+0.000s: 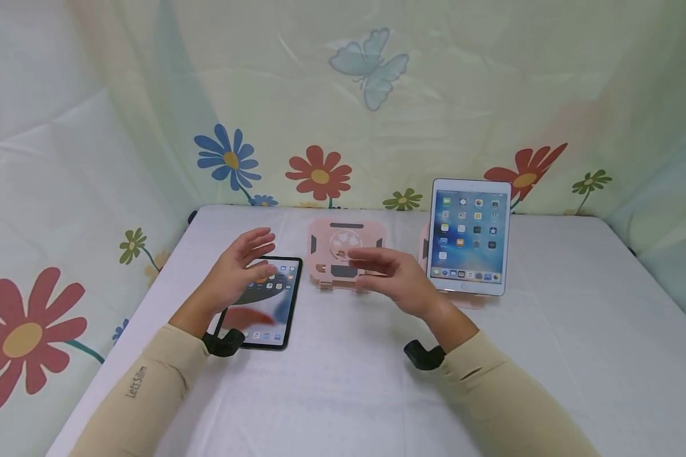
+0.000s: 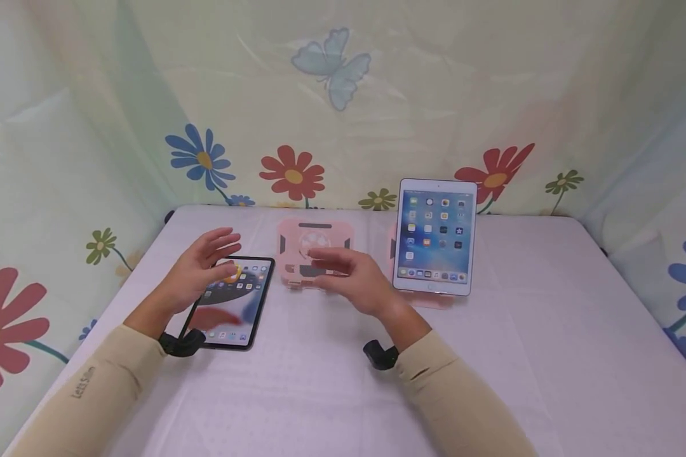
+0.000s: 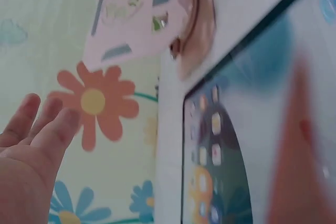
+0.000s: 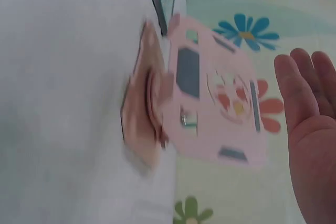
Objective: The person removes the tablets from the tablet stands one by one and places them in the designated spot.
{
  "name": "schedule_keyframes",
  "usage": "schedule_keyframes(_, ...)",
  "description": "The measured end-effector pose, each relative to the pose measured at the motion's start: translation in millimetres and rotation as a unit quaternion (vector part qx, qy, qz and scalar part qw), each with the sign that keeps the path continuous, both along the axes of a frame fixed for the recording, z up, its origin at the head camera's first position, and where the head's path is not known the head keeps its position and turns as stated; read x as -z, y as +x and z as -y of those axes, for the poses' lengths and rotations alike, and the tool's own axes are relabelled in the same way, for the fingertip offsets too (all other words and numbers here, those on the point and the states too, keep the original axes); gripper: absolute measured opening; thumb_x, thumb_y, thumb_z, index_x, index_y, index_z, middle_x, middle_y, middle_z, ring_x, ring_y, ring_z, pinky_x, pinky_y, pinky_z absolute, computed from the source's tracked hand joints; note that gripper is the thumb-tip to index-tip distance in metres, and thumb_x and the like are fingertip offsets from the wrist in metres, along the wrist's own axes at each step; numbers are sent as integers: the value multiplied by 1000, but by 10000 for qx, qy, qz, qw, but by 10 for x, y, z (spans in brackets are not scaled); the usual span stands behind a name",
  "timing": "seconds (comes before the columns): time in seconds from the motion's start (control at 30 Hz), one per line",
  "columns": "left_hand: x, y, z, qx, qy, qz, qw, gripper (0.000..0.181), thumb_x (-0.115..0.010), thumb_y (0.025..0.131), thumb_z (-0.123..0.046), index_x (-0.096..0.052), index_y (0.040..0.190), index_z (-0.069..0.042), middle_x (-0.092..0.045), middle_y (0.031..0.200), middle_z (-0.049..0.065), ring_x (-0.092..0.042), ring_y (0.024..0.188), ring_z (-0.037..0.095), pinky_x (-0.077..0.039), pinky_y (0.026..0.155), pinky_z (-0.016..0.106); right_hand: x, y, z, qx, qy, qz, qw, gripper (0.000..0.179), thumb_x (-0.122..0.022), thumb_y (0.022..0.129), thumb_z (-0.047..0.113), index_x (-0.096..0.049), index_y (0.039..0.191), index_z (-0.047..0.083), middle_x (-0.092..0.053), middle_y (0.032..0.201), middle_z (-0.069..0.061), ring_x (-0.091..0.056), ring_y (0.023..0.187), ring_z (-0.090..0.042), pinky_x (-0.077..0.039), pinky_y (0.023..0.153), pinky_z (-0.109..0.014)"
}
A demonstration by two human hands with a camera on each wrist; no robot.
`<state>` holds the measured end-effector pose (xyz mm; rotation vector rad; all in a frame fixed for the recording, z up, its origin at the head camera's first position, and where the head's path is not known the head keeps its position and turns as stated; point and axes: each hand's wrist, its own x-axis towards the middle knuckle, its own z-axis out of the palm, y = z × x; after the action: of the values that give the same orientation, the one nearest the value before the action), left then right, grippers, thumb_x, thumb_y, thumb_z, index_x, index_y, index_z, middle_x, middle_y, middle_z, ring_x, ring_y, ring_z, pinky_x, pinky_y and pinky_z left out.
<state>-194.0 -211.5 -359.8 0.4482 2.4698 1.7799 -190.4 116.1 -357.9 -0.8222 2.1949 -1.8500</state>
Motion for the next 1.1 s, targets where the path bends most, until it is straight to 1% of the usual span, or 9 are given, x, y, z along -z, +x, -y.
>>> schedule_keyframes(0.07, -25, 3, -83, 103, 85, -17, 9999, 66, -69, 95, -9, -36, 152, -11, -39, 155, 10, -40, 141, 27, -44, 104, 50, -23, 8, -139, 68, -4, 29, 10000, 44, -66, 93, -2, -56, 136, -5, -54, 139, -27, -56, 126, -32, -51, 95, -31)
schedule_keyframes(0.17, -57, -12, -209, 164, 160, -40, 9997, 64, -70, 95, -10, -39, 151, -12, -41, 154, 8, -43, 139, 26, -45, 104, 47, -50, 21, -327, 248, 59, 104, 9996, 43, -66, 94, -1, -57, 136, -5, -54, 139, -28, -56, 126, -31, -52, 94, -30)
schedule_keyframes(0.33, -82, -80, -411, 229, 259, -41, 9994, 64, -68, 96, -8, -39, 152, -18, -45, 152, 5, -47, 136, 24, -46, 103, 42, -94, 60, -588, 679, 219, 156, 9973, 43, -68, 95, 4, -57, 136, -3, -57, 138, -22, -59, 123, -25, -53, 91, -28)
schedule_keyframes(0.5, -74, -151, -603, 295, 292, -8, 9991, 60, -67, 97, -10, -42, 151, -17, -49, 147, 4, -50, 133, 22, -47, 103, 41, -120, 97, -800, 939, 209, -29, 9954, 42, -68, 95, 5, -58, 134, -4, -63, 132, -13, -63, 115, -13, -54, 88, -27)
schedule_keyframes(0.67, -71, -205, -787, 484, 416, 20, 9980, 58, -68, 97, -12, -44, 149, -14, -50, 146, 5, -50, 132, 24, -46, 104, 42, -153, 109, -993, 1135, 91, -335, 9929, 37, -66, 95, 2, -60, 131, -3, -68, 122, 4, -66, 109, -13, -53, 88, -23)
schedule_keyframes(0.77, -76, -240, -894, 569, 495, 71, 9971, 57, -68, 97, -11, -45, 149, -14, -49, 147, 4, -51, 132, 23, -47, 103, 41, -177, 120, -1107, 1330, 109, -458, 9900, 35, -66, 96, 2, -63, 131, 0, -68, 119, 9, -66, 107, -11, -53, 86, -20)
schedule_keyframes(0.9, -90, -291, -1035, 683, 525, 55, 9963, 56, -68, 97, -12, -45, 148, -16, -48, 148, 3, -51, 132, 20, -48, 101, 38, -204, 132, -1253, 1628, 220, -545, 9849, 34, -64, 97, 3, -64, 132, 2, -68, 118, 11, -64, 109, -7, -52, 86, -18)
schedule_keyframes(1.0, -98, -334, -1140, 811, 673, 26, 9944, 55, -67, 97, -11, -46, 148, -14, -49, 147, 6, -52, 131, 21, -48, 101, 36, -207, 131, -1349, 1879, 428, -643, 9791, 35, -63, 98, 5, -63, 133, 5, -68, 120, 12, -63, 112, -8, -50, 87, -16)
schedule_keyframes(1.1, -96, -373, -1236, 903, 797, 110, 9927, 54, -68, 96, -7, -48, 146, -12, -51, 144, 10, -53, 128, 22, -49, 100, 35, -190, 122, -1441, 2071, 566, -700, 9742, 38, -63, 99, 7, -61, 136, 6, -65, 124, 12, -58, 117, -8, -48, 89, -14)
